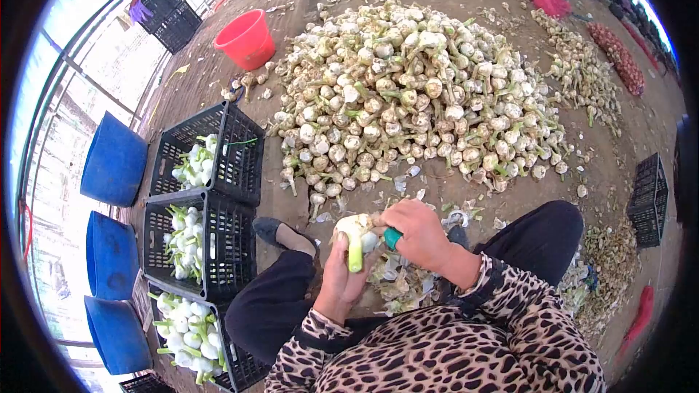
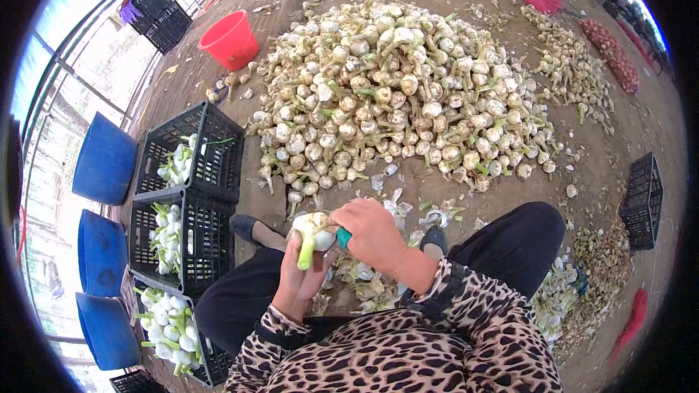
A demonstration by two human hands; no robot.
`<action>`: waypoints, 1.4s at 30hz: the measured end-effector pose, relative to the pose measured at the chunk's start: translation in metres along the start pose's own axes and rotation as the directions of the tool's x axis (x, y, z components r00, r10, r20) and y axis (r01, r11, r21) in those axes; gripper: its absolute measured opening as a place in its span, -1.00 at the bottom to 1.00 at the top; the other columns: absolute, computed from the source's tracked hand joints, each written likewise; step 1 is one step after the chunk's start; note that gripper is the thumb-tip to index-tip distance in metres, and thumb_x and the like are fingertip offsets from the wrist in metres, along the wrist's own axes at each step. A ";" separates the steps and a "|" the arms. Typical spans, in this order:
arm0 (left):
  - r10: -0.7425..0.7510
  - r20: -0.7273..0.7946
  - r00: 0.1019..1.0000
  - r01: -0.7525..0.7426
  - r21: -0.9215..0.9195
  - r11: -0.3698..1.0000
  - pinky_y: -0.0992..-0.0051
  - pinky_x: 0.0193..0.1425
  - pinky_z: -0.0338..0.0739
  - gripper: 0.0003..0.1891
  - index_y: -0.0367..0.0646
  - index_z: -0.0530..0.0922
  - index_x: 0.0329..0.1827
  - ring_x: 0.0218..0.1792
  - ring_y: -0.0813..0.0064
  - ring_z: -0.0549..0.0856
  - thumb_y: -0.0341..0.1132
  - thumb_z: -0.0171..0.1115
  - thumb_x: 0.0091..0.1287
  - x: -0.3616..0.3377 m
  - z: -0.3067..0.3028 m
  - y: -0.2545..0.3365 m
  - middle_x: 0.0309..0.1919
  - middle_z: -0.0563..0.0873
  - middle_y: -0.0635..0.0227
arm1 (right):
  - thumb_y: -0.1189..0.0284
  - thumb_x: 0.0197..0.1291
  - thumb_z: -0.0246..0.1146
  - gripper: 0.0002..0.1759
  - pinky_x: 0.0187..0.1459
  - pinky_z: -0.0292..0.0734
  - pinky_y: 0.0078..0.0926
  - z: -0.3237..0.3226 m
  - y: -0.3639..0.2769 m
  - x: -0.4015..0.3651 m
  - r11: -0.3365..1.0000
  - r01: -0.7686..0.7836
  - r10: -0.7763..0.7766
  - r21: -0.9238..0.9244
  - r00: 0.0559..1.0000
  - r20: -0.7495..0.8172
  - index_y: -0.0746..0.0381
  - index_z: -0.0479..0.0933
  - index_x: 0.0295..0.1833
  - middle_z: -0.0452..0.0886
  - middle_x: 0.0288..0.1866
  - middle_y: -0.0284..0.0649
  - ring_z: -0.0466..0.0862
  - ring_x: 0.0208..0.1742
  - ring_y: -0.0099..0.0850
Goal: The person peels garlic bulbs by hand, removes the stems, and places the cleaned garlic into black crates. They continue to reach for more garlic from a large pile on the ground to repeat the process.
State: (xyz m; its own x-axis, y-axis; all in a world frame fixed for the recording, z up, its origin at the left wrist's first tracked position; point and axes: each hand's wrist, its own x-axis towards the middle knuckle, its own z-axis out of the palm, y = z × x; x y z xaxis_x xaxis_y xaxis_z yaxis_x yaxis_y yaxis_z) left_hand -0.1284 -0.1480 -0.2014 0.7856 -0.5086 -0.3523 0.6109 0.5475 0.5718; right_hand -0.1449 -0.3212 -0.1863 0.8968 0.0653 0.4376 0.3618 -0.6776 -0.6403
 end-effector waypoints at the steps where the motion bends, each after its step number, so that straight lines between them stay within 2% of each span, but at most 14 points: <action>1: -0.003 0.024 1.000 0.003 0.000 1.000 0.16 0.30 0.38 -0.49 -0.11 0.30 0.28 0.18 0.29 0.51 0.01 0.03 0.39 -0.001 -0.001 0.001 0.16 0.50 0.26 | 0.50 -0.11 0.20 -0.76 -0.17 0.40 -0.32 0.001 0.000 0.000 0.998 0.037 -0.037 -0.047 0.999 0.008 0.21 0.52 -0.22 0.55 -0.36 -0.25 0.55 -0.25 -0.25; 2: -0.008 -0.002 1.000 0.008 -0.038 0.999 0.17 0.25 0.42 -0.56 -0.08 0.28 0.25 0.15 0.31 0.52 -0.12 0.05 0.39 -0.001 -0.004 0.001 0.14 0.50 0.26 | 0.50 -0.11 0.20 -0.77 -0.15 0.39 -0.33 0.001 0.001 0.000 0.993 0.075 -0.074 -0.096 0.997 0.017 0.22 0.51 -0.23 0.55 -0.37 -0.25 0.54 -0.25 -0.26; 6: -0.022 -0.026 0.999 0.021 -0.020 1.000 0.27 0.21 0.46 -0.58 -0.14 0.33 0.22 0.12 0.33 0.54 -0.16 0.08 0.38 -0.002 -0.007 0.001 0.10 0.54 0.26 | 0.51 -0.13 0.20 -0.76 -0.11 0.37 -0.35 0.000 -0.001 0.000 0.966 0.172 -0.162 -0.192 0.985 0.066 0.22 0.49 -0.24 0.52 -0.40 -0.26 0.53 -0.25 -0.29; 9: -0.087 -0.041 0.995 0.087 -0.003 0.996 0.29 0.05 0.55 -0.56 -0.12 0.35 0.23 0.08 0.33 0.57 -0.08 0.07 0.39 -0.005 -0.008 0.004 0.11 0.55 0.29 | 0.50 -0.13 0.19 -0.76 -0.11 0.37 -0.33 -0.006 0.002 0.004 0.953 0.190 -0.177 -0.235 0.981 0.075 0.21 0.46 -0.24 0.52 -0.41 -0.26 0.53 -0.25 -0.29; 12: -0.152 -0.029 0.988 0.154 0.074 0.985 0.31 0.00 0.59 -0.56 -0.10 0.37 0.22 0.06 0.32 0.59 -0.06 0.06 0.39 -0.012 -0.005 0.003 0.10 0.56 0.29 | 0.51 -0.13 0.20 -0.77 -0.09 0.36 -0.33 -0.008 0.024 0.010 0.939 0.090 -0.083 -0.331 0.996 0.033 0.20 0.45 -0.24 0.51 -0.40 -0.24 0.53 -0.25 -0.28; 15: -0.147 -0.028 0.989 0.148 0.032 0.988 0.27 0.08 0.55 -0.53 -0.11 0.34 0.25 0.08 0.31 0.58 -0.04 0.05 0.40 -0.011 -0.006 0.001 0.12 0.54 0.27 | 0.48 -0.07 0.24 -0.80 -0.11 0.36 -0.23 -0.009 0.033 0.009 0.951 -0.138 0.154 -0.278 0.987 0.037 0.18 0.46 -0.26 0.53 -0.37 -0.21 0.54 -0.23 -0.17; 16: -0.130 -0.029 0.991 0.131 0.014 0.991 0.25 0.12 0.52 -0.52 -0.12 0.32 0.26 0.10 0.31 0.57 -0.03 0.04 0.40 -0.008 -0.005 0.003 0.13 0.53 0.26 | 0.39 0.05 0.26 -0.78 -0.16 0.42 -0.22 -0.010 0.029 0.007 0.965 -0.231 0.240 -0.122 0.969 0.059 0.22 0.49 -0.19 0.59 -0.32 -0.15 0.58 -0.23 -0.15; 19: -0.073 -0.088 0.993 0.068 -0.055 0.996 0.20 0.23 0.44 -0.52 -0.14 0.29 0.28 0.15 0.31 0.52 -0.04 0.00 0.43 -0.004 -0.006 0.000 0.15 0.50 0.24 | 0.29 0.10 0.28 -0.70 -0.20 0.48 -0.23 -0.015 -0.005 0.004 0.842 -0.485 0.420 0.236 0.864 0.278 0.23 0.53 -0.10 0.63 -0.26 -0.10 0.61 -0.21 -0.09; 24: 0.036 -0.076 0.996 -0.038 -0.033 0.999 0.27 0.27 0.39 -0.56 -0.15 0.28 0.27 0.16 0.33 0.50 -0.11 -0.02 0.45 -0.002 -0.006 -0.007 0.16 0.48 0.25 | 0.41 0.10 0.25 -0.82 -0.19 0.52 -0.28 0.010 -0.011 -0.011 0.894 -0.360 0.356 0.265 0.932 0.065 0.26 0.61 -0.21 0.64 -0.28 -0.06 0.63 -0.23 -0.10; 28: 0.134 -0.030 0.990 -0.132 0.061 0.989 0.25 0.31 0.34 -0.53 -0.11 0.32 0.27 0.16 0.35 0.50 -0.04 0.03 0.41 0.000 -0.008 -0.012 0.15 0.51 0.31 | 0.50 0.01 0.21 -0.82 -0.19 0.53 -0.27 0.011 -0.005 -0.013 0.969 -0.209 0.203 0.136 0.978 0.051 0.26 0.57 -0.21 0.64 -0.28 -0.10 0.63 -0.22 -0.15; 34: -0.058 -0.171 0.984 0.042 -0.094 0.995 0.26 0.18 0.45 -0.56 -0.13 0.28 0.29 0.15 0.33 0.51 -0.09 -0.06 0.46 -0.004 -0.001 -0.003 0.17 0.49 0.27 | 0.53 -0.09 0.20 -0.79 -0.23 0.52 -0.34 0.007 -0.004 -0.010 0.991 -0.009 0.019 -0.136 0.997 0.074 0.21 0.44 -0.24 0.56 -0.30 -0.21 0.58 -0.22 -0.24; 37: -0.159 -0.003 0.987 0.159 -0.076 0.984 0.26 0.09 0.51 -0.53 -0.11 0.31 0.29 0.11 0.32 0.55 -0.03 -0.04 0.44 -0.007 -0.007 -0.002 0.15 0.52 0.30 | 0.52 -0.11 0.22 -0.77 -0.24 0.52 -0.37 -0.001 0.010 -0.002 0.979 0.011 0.003 -0.204 0.998 0.068 0.21 0.42 -0.26 0.53 -0.32 -0.23 0.56 -0.21 -0.25; 40: -0.211 -0.053 0.976 0.215 0.077 0.974 0.26 -0.01 0.58 -0.48 -0.09 0.33 0.28 0.03 0.30 0.60 0.07 -0.05 0.42 -0.006 -0.007 -0.007 0.10 0.55 0.28 | 0.53 -0.16 0.25 -0.75 -0.25 0.50 -0.36 0.005 0.033 0.003 0.959 0.006 -0.009 -0.283 1.000 -0.009 0.21 0.39 -0.30 0.50 -0.36 -0.23 0.55 -0.21 -0.26; 42: -0.233 -0.052 0.971 0.238 0.116 0.964 0.28 0.02 0.58 -0.43 -0.12 0.31 0.28 0.03 0.30 0.60 0.08 0.04 0.37 -0.006 -0.008 -0.006 0.09 0.56 0.28 | 0.52 -0.14 0.24 -0.78 -0.26 0.51 -0.35 0.006 0.038 0.002 0.947 -0.019 0.034 -0.320 0.999 0.042 0.20 0.39 -0.31 0.50 -0.36 -0.24 0.55 -0.22 -0.26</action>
State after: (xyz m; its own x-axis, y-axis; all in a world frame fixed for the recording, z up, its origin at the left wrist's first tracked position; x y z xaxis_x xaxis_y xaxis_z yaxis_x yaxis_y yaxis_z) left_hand -0.1359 -0.1431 -0.2087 0.6257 -0.5866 -0.5142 0.7645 0.3299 0.5538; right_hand -0.1277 -0.3421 -0.2134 0.9185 0.0734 0.3885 0.2447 -0.8772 -0.4130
